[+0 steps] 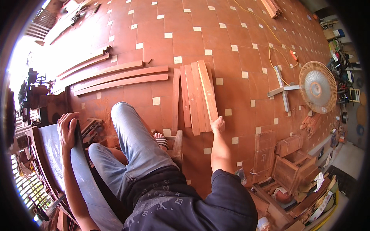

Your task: The person repeatedly picks up wooden planks, places them on a bandsaw table, and cuts them into smaller pieces. The cut pieces are set aside on the floor.

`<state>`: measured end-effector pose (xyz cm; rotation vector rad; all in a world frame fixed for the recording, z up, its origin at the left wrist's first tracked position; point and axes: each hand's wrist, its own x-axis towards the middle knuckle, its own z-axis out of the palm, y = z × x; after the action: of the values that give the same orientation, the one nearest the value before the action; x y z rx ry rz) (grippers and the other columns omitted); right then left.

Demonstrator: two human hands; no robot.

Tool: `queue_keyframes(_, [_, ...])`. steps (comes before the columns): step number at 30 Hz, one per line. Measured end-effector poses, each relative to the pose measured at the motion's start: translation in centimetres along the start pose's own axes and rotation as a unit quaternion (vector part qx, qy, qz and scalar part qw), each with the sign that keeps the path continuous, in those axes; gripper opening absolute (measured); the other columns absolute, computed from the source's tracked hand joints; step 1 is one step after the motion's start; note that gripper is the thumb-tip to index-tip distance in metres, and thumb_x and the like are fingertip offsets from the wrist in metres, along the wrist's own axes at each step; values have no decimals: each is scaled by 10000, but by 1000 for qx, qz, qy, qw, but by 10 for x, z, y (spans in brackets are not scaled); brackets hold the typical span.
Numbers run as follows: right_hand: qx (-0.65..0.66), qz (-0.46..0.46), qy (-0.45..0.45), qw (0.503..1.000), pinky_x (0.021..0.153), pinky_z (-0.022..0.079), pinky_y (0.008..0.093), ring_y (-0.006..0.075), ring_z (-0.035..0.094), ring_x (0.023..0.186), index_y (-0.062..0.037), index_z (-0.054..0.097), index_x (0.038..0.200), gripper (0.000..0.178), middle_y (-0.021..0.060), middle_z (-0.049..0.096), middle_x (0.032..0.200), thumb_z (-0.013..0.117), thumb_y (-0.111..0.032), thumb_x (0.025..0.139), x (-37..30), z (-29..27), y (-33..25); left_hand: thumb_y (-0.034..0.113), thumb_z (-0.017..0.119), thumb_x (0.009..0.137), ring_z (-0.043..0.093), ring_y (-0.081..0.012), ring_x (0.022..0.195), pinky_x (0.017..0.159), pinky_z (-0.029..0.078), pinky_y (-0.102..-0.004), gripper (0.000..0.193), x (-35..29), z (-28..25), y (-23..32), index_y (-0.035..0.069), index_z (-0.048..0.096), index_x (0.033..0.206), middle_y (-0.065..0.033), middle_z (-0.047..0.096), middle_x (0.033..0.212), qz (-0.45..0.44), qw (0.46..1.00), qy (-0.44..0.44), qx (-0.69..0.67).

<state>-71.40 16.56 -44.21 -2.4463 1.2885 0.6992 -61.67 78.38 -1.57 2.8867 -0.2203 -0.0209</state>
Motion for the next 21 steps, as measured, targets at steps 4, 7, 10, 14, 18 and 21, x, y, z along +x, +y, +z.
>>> queue_keyframes(4, [59, 17, 109, 992, 1036, 588, 525, 405, 734, 1187, -63, 735, 1216, 431, 207, 775, 1233, 822, -294, 862, 19, 29, 28, 522, 546, 1060, 637, -322, 953, 945, 413, -423, 534, 3, 0, -6, 29, 745, 1006, -140, 719, 969, -15, 999, -26, 8])
queue_keyframes(7, [73, 17, 96, 993, 964, 605, 511, 410, 758, 1110, -38, 798, 1003, 313, 214, 806, 1119, 804, -308, 845, 8, 32, 27, 468, 572, 1046, 650, -386, 859, 849, 456, -445, 513, 5, -3, -5, 7, 717, 874, -187, 683, 870, -31, 998, -24, 40])
queue_keyframes(10, [20, 2, 29, 999, 898, 618, 521, 421, 778, 1013, -20, 784, 857, 296, 230, 805, 990, 781, -316, 846, 12, 38, 29, 435, 601, 1022, 654, -439, 769, 736, 484, -492, 513, 18, -4, 2, -11, 691, 786, -222, 652, 784, -45, 998, -35, 5])
queue_keyframes(14, [29, -35, 0, 999, 857, 615, 538, 430, 780, 950, -33, 751, 761, 271, 227, 795, 923, 739, -290, 846, 6, 47, -13, 426, 613, 1009, 611, -476, 704, 679, 462, -524, 521, 19, -4, -5, -8, 639, 723, -239, 587, 707, -2, 1000, 4, 6])
queue_keyframes(18, [18, -42, 58, 997, 781, 595, 540, 436, 757, 844, -48, 702, 682, 260, 209, 782, 860, 711, -260, 832, 41, 71, -60, 413, 672, 932, 579, -418, 650, 679, 428, -490, 495, 19, 2, -7, 19, 580, 647, -185, 567, 656, -7, 999, 26, -40])
queue_keyframes(21, [67, -168, 31, 983, 687, 558, 532, 424, 728, 751, -49, 686, 663, 227, 188, 765, 797, 701, -224, 807, 42, 51, -124, 402, 735, 864, 574, -380, 585, 638, 416, -464, 471, 15, -6, -3, 54, 574, 590, -135, 557, 591, -21, 999, -16, -37])
